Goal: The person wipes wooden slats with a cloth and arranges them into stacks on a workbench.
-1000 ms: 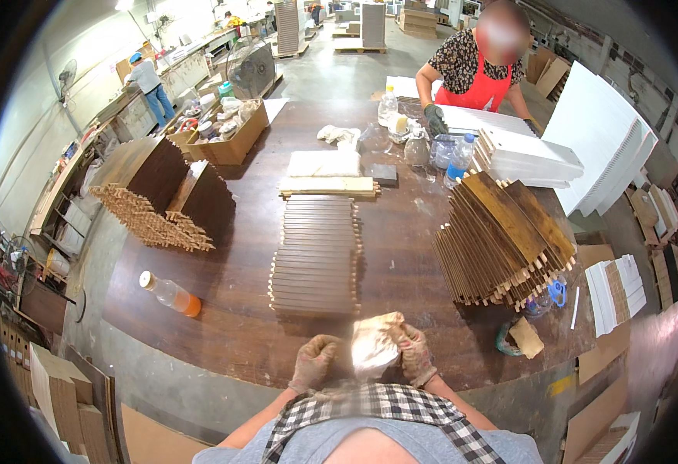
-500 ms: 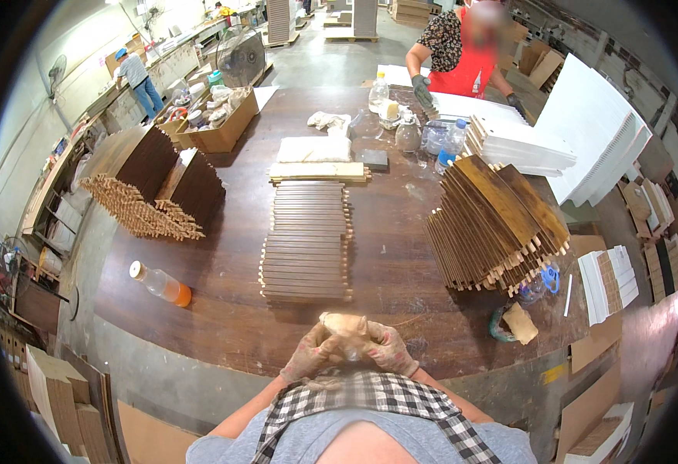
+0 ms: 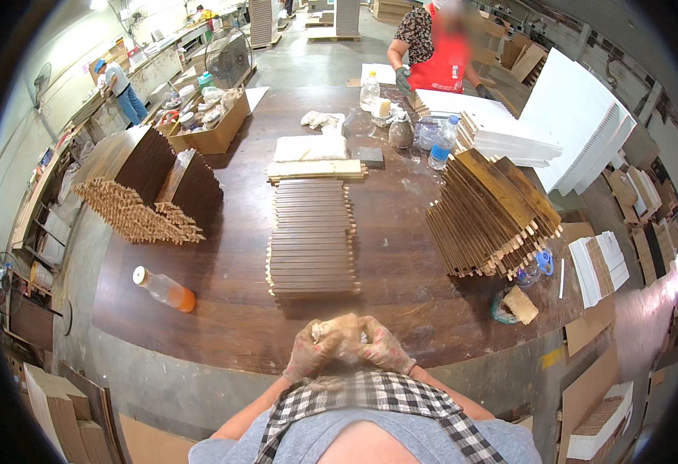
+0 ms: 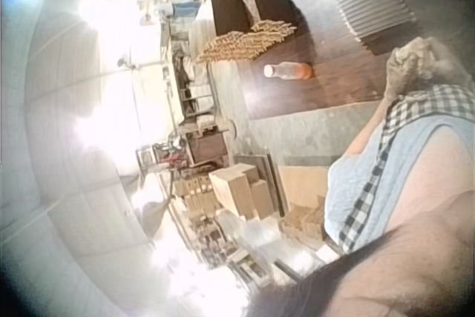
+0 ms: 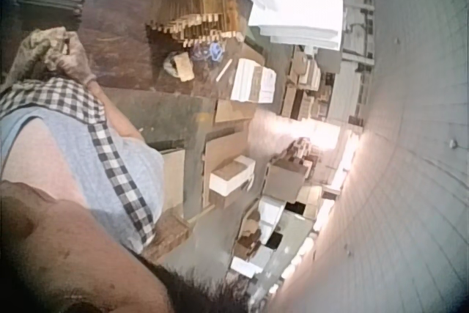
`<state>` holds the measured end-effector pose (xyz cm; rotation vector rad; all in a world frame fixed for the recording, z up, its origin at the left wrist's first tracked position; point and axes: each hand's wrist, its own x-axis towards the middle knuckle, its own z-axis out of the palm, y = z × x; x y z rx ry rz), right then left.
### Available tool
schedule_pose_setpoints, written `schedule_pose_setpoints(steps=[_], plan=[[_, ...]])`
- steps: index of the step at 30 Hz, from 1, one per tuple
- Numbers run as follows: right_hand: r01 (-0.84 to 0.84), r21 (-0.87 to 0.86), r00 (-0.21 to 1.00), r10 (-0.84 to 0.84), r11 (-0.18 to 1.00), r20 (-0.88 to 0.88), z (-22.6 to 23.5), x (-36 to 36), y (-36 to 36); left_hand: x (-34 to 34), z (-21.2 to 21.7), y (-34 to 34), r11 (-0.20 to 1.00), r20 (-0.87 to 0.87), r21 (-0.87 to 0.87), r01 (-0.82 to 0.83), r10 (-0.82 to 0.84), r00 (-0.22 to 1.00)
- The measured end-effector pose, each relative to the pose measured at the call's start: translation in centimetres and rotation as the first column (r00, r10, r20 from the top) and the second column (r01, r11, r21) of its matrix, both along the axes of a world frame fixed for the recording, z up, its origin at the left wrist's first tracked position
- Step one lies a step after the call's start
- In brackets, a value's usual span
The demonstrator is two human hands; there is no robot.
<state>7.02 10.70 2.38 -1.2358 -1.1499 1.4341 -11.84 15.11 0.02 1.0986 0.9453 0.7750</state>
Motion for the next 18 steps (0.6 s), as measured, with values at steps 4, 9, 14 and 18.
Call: schedule_pose_setpoints(steps=[4,9,14,18], plan=[[0.026,-0.058,0.963,-0.041,0.998,-0.268,-1.2,-2.1,0.2,-1.4,1.0,-0.3,0.999,0.065,-0.049,-0.014,0.017,0.998],[0.034,-0.025,0.942,-0.04,0.999,-0.333,-1.3,-4.9,1.3,-4.8,0.9,0.1,0.99,0.174,-0.056,0.129,-0.118,0.978],[0.064,0.2,0.998,-0.067,0.978,0.008,-0.6,-6.8,2.7,-7.5,0.8,1.1,0.981,0.127,-0.071,0.182,-0.172,0.977],[-0.22,-0.039,0.882,0.182,0.975,-0.434,-2.1,-7.3,2.6,-8.3,-2.7,2.1,0.948,-0.128,0.144,0.282,-0.265,0.956]])
